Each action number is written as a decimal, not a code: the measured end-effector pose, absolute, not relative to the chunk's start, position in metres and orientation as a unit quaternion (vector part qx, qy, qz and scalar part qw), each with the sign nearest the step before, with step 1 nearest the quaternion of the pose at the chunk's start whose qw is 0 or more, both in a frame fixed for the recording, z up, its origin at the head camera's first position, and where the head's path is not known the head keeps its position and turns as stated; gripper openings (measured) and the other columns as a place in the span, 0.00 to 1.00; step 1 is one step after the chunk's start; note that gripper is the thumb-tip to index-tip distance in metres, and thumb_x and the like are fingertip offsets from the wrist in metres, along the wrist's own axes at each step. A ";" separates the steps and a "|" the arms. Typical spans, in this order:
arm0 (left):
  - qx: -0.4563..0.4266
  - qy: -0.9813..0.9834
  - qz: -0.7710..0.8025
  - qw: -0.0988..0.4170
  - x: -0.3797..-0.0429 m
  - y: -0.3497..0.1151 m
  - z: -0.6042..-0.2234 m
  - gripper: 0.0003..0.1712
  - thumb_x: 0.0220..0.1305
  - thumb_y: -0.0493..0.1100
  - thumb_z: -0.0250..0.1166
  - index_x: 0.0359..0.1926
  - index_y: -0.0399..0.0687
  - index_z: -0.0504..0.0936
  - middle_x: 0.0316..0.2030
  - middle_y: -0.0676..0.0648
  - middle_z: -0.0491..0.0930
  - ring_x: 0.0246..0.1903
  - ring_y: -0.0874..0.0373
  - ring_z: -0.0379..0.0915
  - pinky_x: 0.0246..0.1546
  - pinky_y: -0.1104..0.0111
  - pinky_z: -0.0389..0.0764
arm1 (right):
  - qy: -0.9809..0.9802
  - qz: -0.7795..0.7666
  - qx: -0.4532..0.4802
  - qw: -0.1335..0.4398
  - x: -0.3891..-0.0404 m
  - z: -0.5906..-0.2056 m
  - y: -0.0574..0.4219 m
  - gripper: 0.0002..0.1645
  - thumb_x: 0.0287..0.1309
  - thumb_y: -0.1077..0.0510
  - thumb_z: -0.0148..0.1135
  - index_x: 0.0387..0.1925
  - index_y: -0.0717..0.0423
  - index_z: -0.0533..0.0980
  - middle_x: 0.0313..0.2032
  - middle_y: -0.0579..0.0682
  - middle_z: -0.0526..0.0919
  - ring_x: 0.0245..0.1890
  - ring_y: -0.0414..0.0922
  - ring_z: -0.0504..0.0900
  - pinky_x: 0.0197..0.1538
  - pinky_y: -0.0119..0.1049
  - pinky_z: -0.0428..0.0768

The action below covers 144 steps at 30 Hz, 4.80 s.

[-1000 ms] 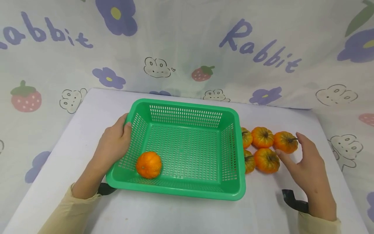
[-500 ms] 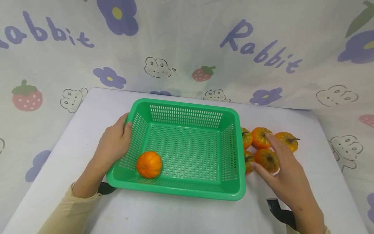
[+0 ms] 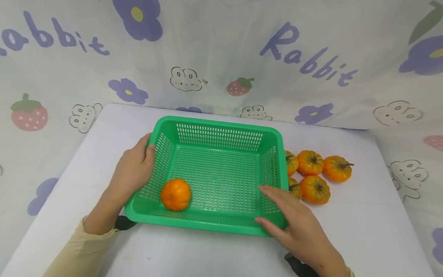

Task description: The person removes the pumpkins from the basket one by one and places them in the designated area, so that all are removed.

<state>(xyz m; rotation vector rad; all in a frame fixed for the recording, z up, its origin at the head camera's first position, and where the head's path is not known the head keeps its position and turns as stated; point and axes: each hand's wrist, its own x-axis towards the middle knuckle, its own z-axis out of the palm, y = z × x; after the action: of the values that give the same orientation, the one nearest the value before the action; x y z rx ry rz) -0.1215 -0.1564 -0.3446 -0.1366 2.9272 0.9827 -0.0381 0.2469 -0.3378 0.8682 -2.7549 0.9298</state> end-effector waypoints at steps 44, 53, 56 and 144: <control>-0.051 0.948 0.313 0.033 -0.124 -0.157 -0.342 0.34 0.85 0.51 0.37 0.82 0.39 0.53 0.49 0.30 0.82 0.35 0.41 0.81 0.34 0.46 0.83 | -0.794 0.094 0.595 -0.081 -0.099 -0.273 0.121 0.27 0.59 0.62 0.73 0.61 0.47 0.80 0.56 0.39 0.84 0.54 0.41 0.83 0.56 0.38 0.82; -0.054 0.948 0.312 0.040 -0.124 -0.156 -0.342 0.34 0.85 0.52 0.37 0.82 0.39 0.52 0.44 0.31 0.82 0.32 0.43 0.80 0.30 0.50 0.82 | -0.771 0.027 0.634 -0.057 -0.113 -0.295 0.076 0.17 0.68 0.63 0.65 0.56 0.46 0.80 0.55 0.40 0.82 0.50 0.43 0.80 0.47 0.34 0.82; -0.054 0.948 0.312 0.041 -0.125 -0.156 -0.343 0.34 0.85 0.52 0.37 0.82 0.39 0.53 0.40 0.33 0.82 0.29 0.44 0.79 0.27 0.53 0.81 | -0.762 0.016 0.646 -0.051 -0.117 -0.300 0.065 0.19 0.72 0.60 0.63 0.61 0.45 0.79 0.60 0.42 0.81 0.57 0.45 0.78 0.52 0.36 0.82; -0.055 0.938 0.340 0.039 -0.124 -0.156 -0.343 0.33 0.84 0.51 0.39 0.82 0.41 0.54 0.33 0.38 0.80 0.22 0.49 0.78 0.19 0.60 0.79 | -0.851 0.142 0.452 -0.225 -0.194 -0.340 0.060 0.56 0.53 0.44 0.82 0.76 0.56 0.64 0.66 0.49 0.76 0.61 0.43 0.77 0.63 0.41 0.76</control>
<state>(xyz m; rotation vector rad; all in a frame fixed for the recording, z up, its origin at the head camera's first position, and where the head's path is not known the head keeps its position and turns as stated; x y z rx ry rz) -0.1239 -0.1559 -0.3430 -0.1696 2.8761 1.0432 -0.1939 0.0602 -0.3400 1.6691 -3.1404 0.5252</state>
